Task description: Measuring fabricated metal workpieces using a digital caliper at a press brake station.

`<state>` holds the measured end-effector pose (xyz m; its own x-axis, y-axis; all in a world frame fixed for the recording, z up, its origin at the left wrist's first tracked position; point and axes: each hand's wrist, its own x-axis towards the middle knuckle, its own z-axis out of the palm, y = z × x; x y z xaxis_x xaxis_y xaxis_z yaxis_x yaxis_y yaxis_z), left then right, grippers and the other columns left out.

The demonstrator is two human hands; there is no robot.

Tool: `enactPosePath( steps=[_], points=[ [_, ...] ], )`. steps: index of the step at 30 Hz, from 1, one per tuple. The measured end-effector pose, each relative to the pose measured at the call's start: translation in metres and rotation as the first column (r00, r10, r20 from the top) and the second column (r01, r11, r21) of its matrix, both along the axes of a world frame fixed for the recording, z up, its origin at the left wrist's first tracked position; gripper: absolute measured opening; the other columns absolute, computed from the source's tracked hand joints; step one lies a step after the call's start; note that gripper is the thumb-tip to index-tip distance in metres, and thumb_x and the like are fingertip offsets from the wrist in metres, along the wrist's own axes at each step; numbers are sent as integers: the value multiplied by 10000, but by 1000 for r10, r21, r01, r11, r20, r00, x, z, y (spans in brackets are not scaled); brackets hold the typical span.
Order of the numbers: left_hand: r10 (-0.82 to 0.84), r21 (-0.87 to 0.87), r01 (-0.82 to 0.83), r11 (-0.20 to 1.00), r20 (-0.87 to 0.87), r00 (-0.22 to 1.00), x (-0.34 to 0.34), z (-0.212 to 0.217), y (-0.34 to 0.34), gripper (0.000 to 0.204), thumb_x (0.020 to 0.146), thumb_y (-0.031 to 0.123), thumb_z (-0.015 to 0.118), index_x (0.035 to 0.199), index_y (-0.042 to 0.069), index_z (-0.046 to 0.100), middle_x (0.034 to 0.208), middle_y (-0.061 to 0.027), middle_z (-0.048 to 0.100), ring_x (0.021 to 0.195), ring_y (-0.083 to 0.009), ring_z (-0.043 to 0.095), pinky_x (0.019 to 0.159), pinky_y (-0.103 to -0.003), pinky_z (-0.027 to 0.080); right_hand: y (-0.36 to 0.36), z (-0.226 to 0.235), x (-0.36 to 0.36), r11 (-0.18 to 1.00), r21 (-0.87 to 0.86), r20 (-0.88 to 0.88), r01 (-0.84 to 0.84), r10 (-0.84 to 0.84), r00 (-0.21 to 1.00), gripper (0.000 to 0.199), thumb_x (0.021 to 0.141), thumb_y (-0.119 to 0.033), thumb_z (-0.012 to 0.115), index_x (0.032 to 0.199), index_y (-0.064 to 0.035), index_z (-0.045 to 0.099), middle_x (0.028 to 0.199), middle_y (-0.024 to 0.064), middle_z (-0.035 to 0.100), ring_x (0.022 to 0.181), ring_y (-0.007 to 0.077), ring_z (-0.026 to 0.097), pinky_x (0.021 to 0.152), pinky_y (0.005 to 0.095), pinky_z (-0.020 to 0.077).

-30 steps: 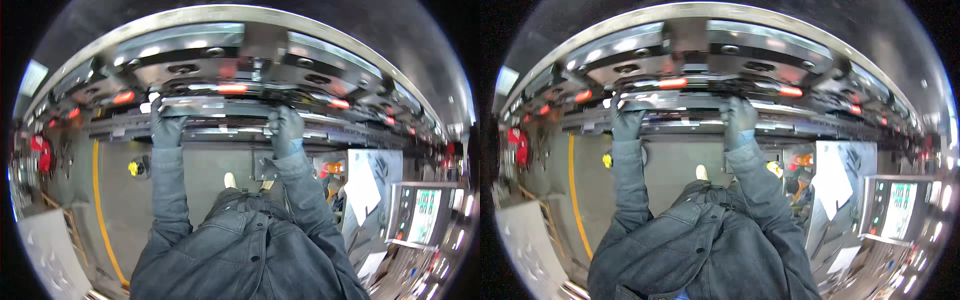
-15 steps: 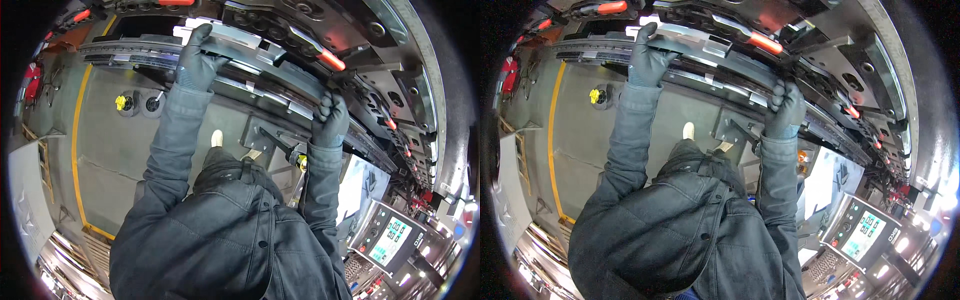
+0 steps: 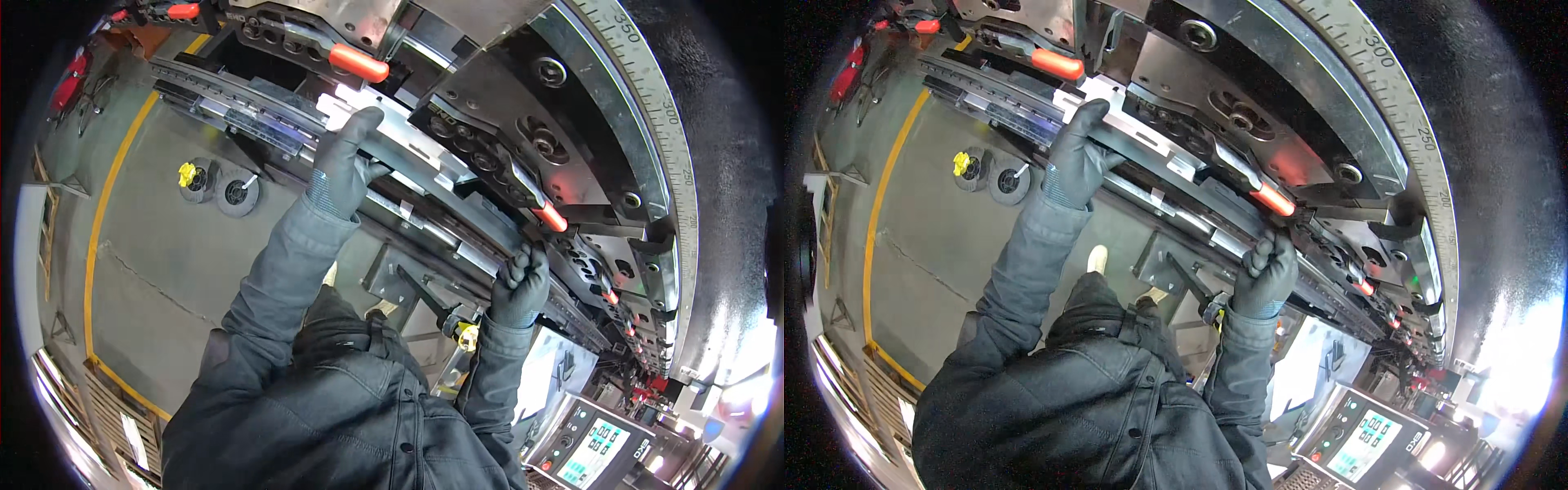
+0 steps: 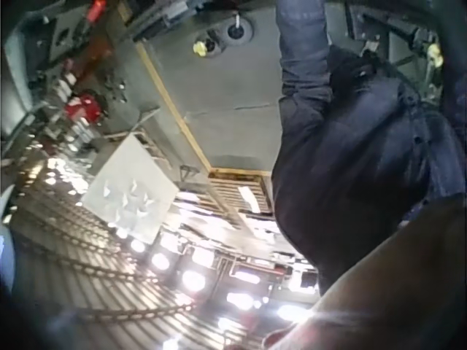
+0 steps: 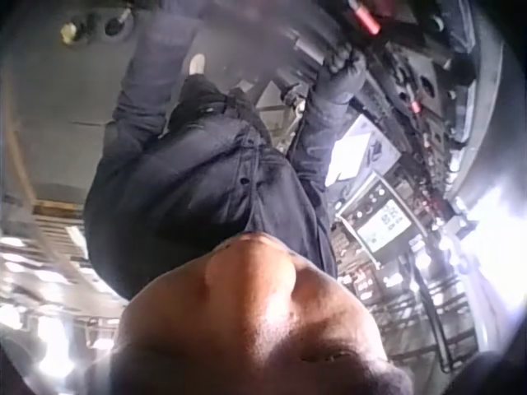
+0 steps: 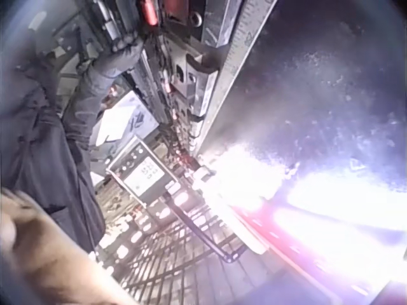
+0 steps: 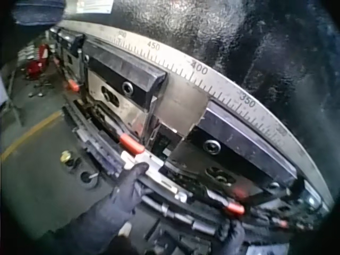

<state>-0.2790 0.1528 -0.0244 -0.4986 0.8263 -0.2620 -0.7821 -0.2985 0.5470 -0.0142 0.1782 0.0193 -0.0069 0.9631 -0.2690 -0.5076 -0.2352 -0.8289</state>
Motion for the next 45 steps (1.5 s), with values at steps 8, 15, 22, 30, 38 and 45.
enactPosePath(
  steps=[8, 15, 22, 30, 38, 45],
  points=[
    [15, -3, -15, 1000, 7, 1000, 1, -8, 4, 300, 797, 245, 613, 1029, 54, 603, 752, -80, 569, 662, -195, 590, 624, -327, 519, 4, -3, -1, 999, -23, 16, 23, -23, 1000, 167, 902, -88, 423, 886, 11, 556, 614, 18, 491, 418, 37, 306, 357, 150, 240],
    [-32, 52, 28, 998, 61, 998, -4, -18, 0, 188, 830, 131, 571, 1004, 65, 557, 979, -119, 557, 834, -266, 603, 739, -423, 545, 5, -13, 4, 999, -31, -11, 9, -9, 1000, 171, 895, -76, 418, 883, 17, 561, 590, 14, 484, 411, 37, 302, 358, 156, 234],
    [-6, 47, 2, 999, 77, 997, -3, -18, 2, 196, 821, 130, 577, 1002, 57, 559, 987, -116, 549, 825, -271, 597, 719, -432, 544, 2, 0, -6, 998, -58, 47, 26, -24, 999, 170, 891, -82, 416, 864, 6, 559, 580, 9, 483, 408, 38, 305, 362, 155, 240],
    [-13, -11, 14, 1000, 63, 998, -1, -11, 2, 208, 818, 130, 573, 1010, 51, 559, 993, -120, 537, 826, -277, 590, 707, -441, 541, 5, -4, -5, 996, -64, 66, 55, -50, 997, 165, 886, -96, 421, 848, -11, 556, 580, 1, 489, 401, 38, 306, 361, 162, 245],
    [11, 22, -13, 1000, 61, 998, 3, -8, 0, 199, 823, 149, 571, 1008, 76, 571, 955, -91, 540, 775, -242, 583, 661, -409, 539, 5, -7, -1, 998, -58, 64, 21, -17, 998, 170, 887, -102, 418, 835, -23, 559, 583, 2, 492, 405, 38, 310, 368, 160, 249],
    [-48, -40, 50, 998, 51, 998, 2, -1, 5, 187, 821, 177, 592, 1000, 124, 584, 825, -31, 564, 628, -169, 566, 589, -336, 509, 9, -5, 1, 998, -53, 97, 37, -31, 995, 182, 887, -101, 406, 853, -20, 566, 612, 19, 515, 421, 42, 332, 372, 158, 257]
  ],
)
